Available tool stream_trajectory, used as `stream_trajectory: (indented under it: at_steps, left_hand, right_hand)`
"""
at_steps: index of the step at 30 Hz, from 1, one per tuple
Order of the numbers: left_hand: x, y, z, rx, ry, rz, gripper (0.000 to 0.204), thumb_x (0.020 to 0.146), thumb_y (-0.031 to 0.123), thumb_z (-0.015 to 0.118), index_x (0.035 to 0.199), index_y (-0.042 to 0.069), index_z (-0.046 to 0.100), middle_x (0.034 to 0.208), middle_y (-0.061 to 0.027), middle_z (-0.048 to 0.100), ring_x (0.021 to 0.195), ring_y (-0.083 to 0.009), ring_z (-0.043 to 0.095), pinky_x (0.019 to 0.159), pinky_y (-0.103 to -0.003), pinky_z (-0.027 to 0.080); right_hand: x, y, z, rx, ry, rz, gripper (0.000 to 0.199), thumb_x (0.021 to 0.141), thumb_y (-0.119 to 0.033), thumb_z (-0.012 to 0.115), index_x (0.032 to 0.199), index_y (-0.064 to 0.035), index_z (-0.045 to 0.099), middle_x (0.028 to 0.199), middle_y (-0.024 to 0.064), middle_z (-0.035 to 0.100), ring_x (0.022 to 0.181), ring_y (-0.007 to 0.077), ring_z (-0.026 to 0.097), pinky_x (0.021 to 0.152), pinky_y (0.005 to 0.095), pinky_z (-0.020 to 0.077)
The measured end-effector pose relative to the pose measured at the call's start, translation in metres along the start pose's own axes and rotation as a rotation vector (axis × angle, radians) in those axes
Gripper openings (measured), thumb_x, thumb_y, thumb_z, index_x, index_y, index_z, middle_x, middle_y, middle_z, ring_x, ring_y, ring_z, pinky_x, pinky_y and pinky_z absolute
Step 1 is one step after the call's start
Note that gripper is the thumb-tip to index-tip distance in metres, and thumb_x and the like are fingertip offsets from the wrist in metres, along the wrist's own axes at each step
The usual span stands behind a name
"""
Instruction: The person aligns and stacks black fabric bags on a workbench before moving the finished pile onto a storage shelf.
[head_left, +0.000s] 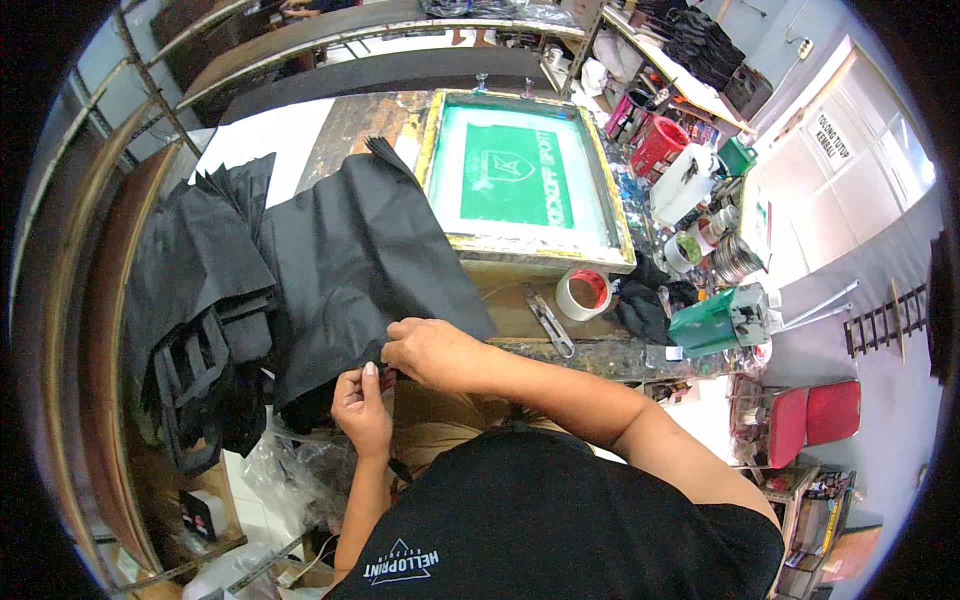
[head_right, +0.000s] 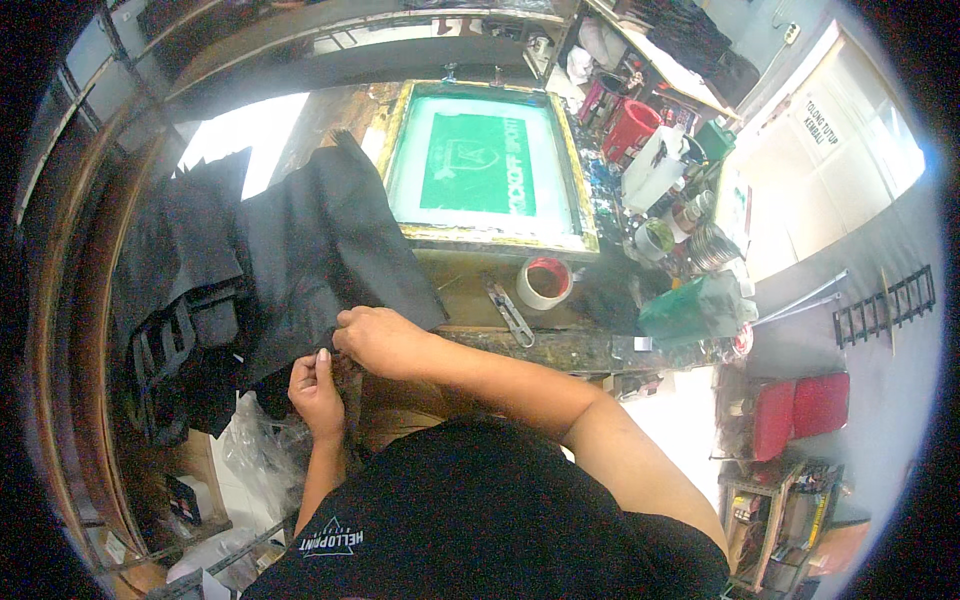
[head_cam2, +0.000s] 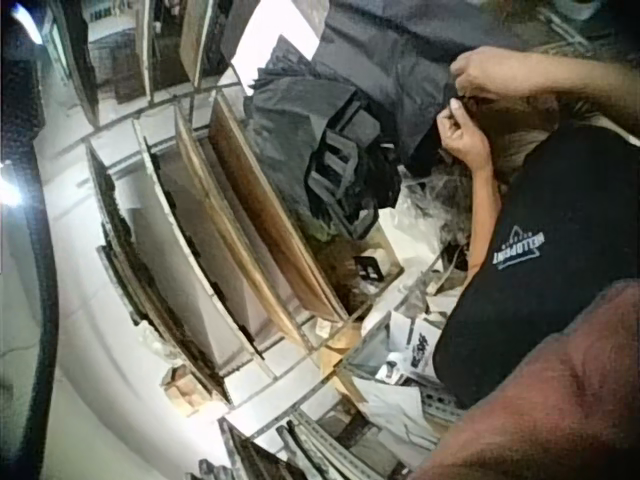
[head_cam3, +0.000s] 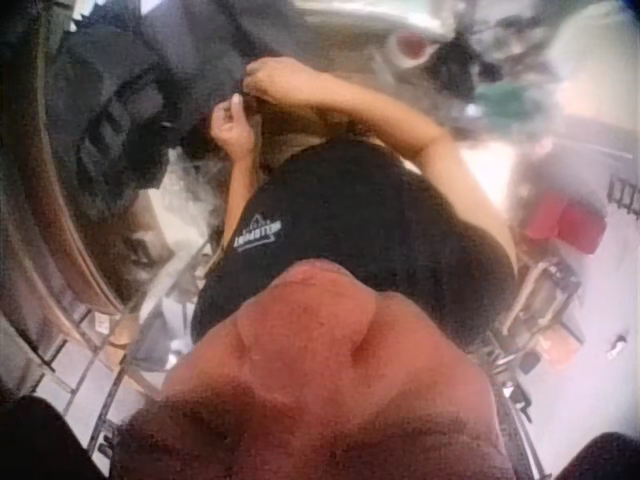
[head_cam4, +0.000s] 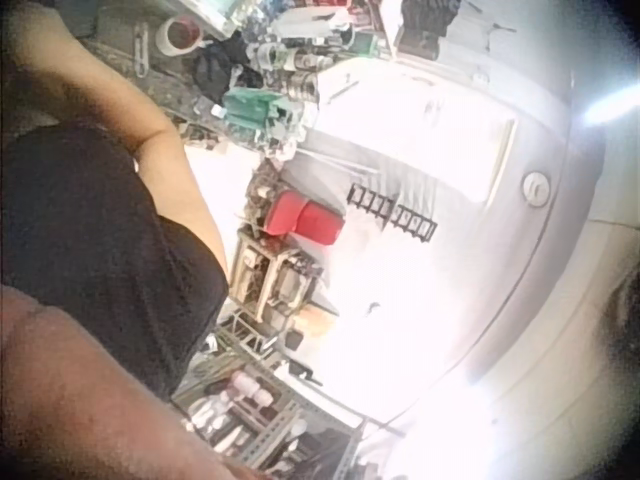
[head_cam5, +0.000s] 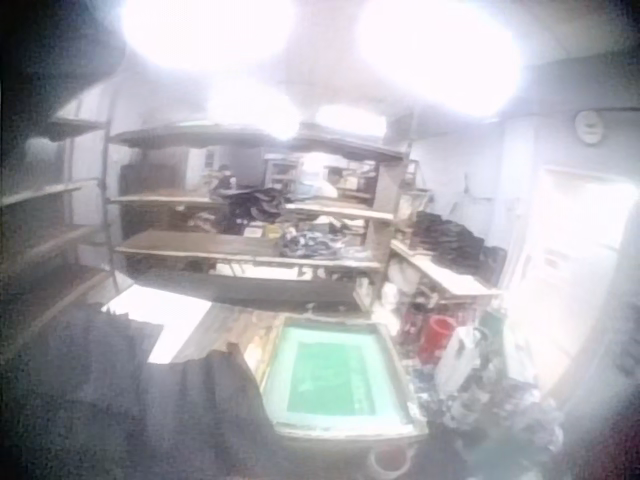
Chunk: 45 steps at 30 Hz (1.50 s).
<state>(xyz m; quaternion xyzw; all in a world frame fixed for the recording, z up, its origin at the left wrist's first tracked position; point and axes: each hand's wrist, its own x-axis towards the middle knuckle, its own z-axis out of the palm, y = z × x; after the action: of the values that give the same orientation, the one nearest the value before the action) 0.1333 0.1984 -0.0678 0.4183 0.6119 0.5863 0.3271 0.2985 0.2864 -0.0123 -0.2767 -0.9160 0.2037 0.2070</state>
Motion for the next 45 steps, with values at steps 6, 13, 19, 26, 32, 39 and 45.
stream_trajectory:
  at_steps: [6, 13, 19, 26, 32, 39, 45]
  left_hand:
    - [-0.003, 0.015, 0.015, -0.059, 0.003, 0.062, 0.017, 0.102, 0.014, 0.065, 0.093, 0.001, 0.064, 0.087, -0.0007, 0.065, 0.080, -0.0068, 0.057, 0.075, -0.025, 0.048]
    - [-0.005, 0.012, 0.018, -0.048, 0.015, 0.032, 0.017, 0.101, 0.016, 0.068, 0.096, 0.000, 0.064, 0.092, -0.0017, 0.065, 0.084, -0.0092, 0.056, 0.078, -0.026, 0.047]
    - [-0.004, -0.007, 0.012, -0.062, -0.169, -0.164, 0.024, 0.101, 0.019, 0.069, 0.098, -0.004, 0.065, 0.086, -0.0044, 0.069, 0.072, -0.0084, 0.061, 0.068, -0.026, 0.051]
    - [-0.003, -0.002, 0.020, -0.106, -0.214, -0.116, 0.034, 0.107, 0.024, 0.056, 0.095, -0.007, 0.064, 0.080, -0.0128, 0.072, 0.074, -0.0196, 0.073, 0.069, -0.032, 0.060]
    - [-0.002, -0.006, 0.017, -0.061, -0.200, -0.174, 0.037, 0.108, 0.024, 0.051, 0.088, -0.005, 0.062, 0.076, -0.0165, 0.070, 0.062, -0.0198, 0.068, 0.059, -0.032, 0.057]
    - [-0.010, 0.016, -0.003, -0.038, -0.469, -0.840, 0.045, 0.106, 0.035, 0.049, 0.085, -0.003, 0.063, 0.067, -0.0140, 0.066, 0.050, -0.0186, 0.058, 0.049, -0.031, 0.046]
    - [-0.003, 0.068, -0.002, 0.476, -0.397, 0.293, 0.034, 0.103, 0.028, 0.058, 0.106, -0.005, 0.065, 0.104, -0.0216, 0.068, 0.088, -0.0330, 0.066, 0.078, -0.041, 0.054]
  right_hand:
    - [-0.006, 0.003, 0.004, -0.014, -0.001, 0.044, 0.011, 0.086, -0.012, 0.062, 0.086, -0.0024, 0.066, 0.087, 0.0164, 0.065, 0.092, 0.0365, 0.065, 0.082, 0.0471, 0.0520]
    - [-0.004, 0.013, -0.007, 0.106, -0.113, 0.059, 0.011, 0.084, -0.009, 0.065, 0.081, 0.0011, 0.069, 0.082, 0.0193, 0.069, 0.085, 0.0408, 0.068, 0.077, 0.0498, 0.0534]
    - [0.001, 0.023, -0.008, 0.282, -0.054, 0.121, 0.012, 0.082, -0.011, 0.069, 0.088, -0.0005, 0.074, 0.086, 0.0184, 0.074, 0.084, 0.0382, 0.071, 0.076, 0.0459, 0.0552]
    - [0.004, 0.034, -0.013, 0.477, -0.074, 0.150, 0.017, 0.079, -0.013, 0.077, 0.090, 0.0004, 0.075, 0.083, 0.0169, 0.074, 0.081, 0.0332, 0.073, 0.074, 0.0396, 0.0553]
    - [0.009, 0.035, -0.012, 0.439, 0.220, 0.138, 0.012, 0.081, -0.013, 0.074, 0.084, -0.0024, 0.071, 0.081, 0.0174, 0.072, 0.081, 0.0360, 0.071, 0.073, 0.0411, 0.0546]
    - [0.048, 0.012, -0.052, 0.110, 0.471, 0.115, 0.010, 0.086, -0.013, 0.071, 0.090, -0.0035, 0.068, 0.087, 0.0178, 0.068, 0.086, 0.0398, 0.067, 0.075, 0.0474, 0.0536]
    - [0.058, 0.007, -0.069, 0.042, 0.419, 0.027, 0.011, 0.086, -0.013, 0.071, 0.094, -0.0045, 0.071, 0.088, 0.0165, 0.070, 0.087, 0.0368, 0.069, 0.075, 0.0452, 0.0544]
